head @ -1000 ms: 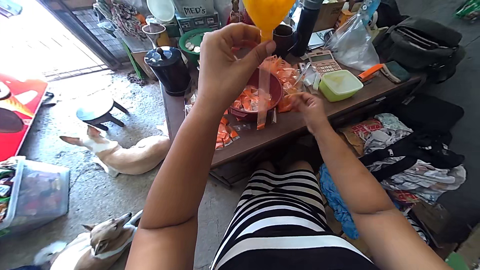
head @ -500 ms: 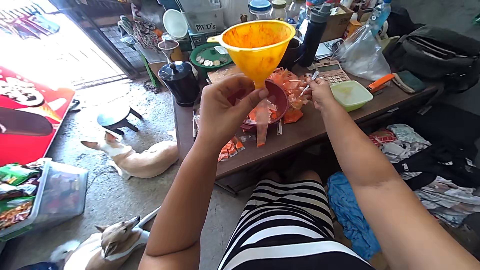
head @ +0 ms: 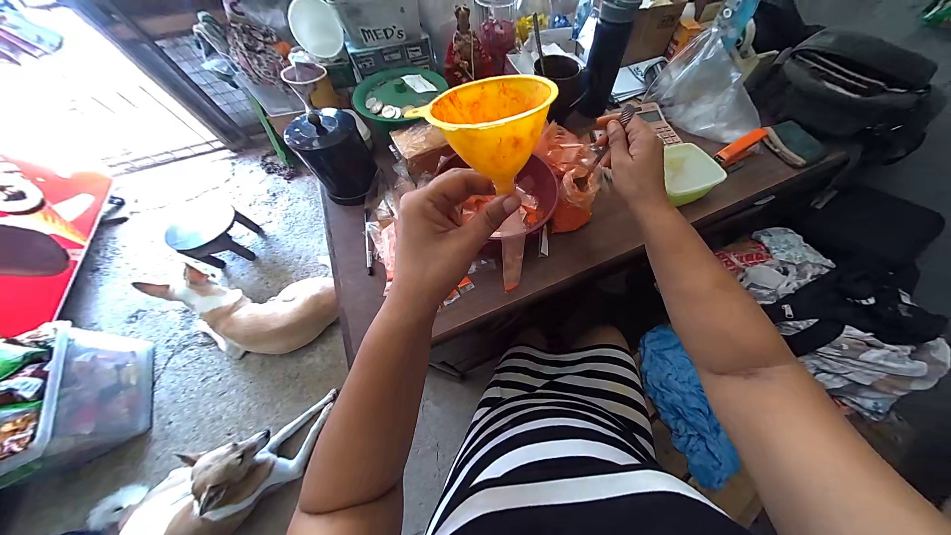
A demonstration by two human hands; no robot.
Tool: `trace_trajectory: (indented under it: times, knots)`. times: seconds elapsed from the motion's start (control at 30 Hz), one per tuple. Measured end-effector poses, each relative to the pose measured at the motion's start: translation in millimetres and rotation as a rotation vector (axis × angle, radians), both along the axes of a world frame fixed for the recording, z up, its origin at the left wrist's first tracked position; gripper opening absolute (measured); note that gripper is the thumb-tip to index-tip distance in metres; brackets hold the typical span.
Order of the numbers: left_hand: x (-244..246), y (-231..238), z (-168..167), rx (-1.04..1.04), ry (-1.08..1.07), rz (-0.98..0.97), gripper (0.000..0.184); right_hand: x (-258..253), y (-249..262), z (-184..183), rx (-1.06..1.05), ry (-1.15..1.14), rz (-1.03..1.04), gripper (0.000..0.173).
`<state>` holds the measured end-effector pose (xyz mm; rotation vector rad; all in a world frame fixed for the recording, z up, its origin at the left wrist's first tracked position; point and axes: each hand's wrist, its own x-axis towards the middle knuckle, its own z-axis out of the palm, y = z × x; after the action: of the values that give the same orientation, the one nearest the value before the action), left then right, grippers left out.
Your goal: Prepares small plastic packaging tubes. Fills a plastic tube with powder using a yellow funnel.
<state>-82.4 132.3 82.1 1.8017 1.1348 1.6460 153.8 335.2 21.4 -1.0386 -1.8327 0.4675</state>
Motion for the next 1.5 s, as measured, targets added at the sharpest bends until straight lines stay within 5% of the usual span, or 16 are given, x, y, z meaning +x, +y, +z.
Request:
trace_trajectory:
  times: [0.77,1.03,1.5]
  knots:
    - [25,5,-80,-0.208,0.037,-0.015,0.009,45,15,-3,-0.039,0.443,-0.049,0.030]
    - [34,13,-91,-0.261,0.068,-0.021,0.011,42,11,5,0.129,0.187,0.060,0.032]
    - [46,24,-91,-0.237,0.205,0.067,0.013,57,13,34,0.019,0.646,0.001,0.028]
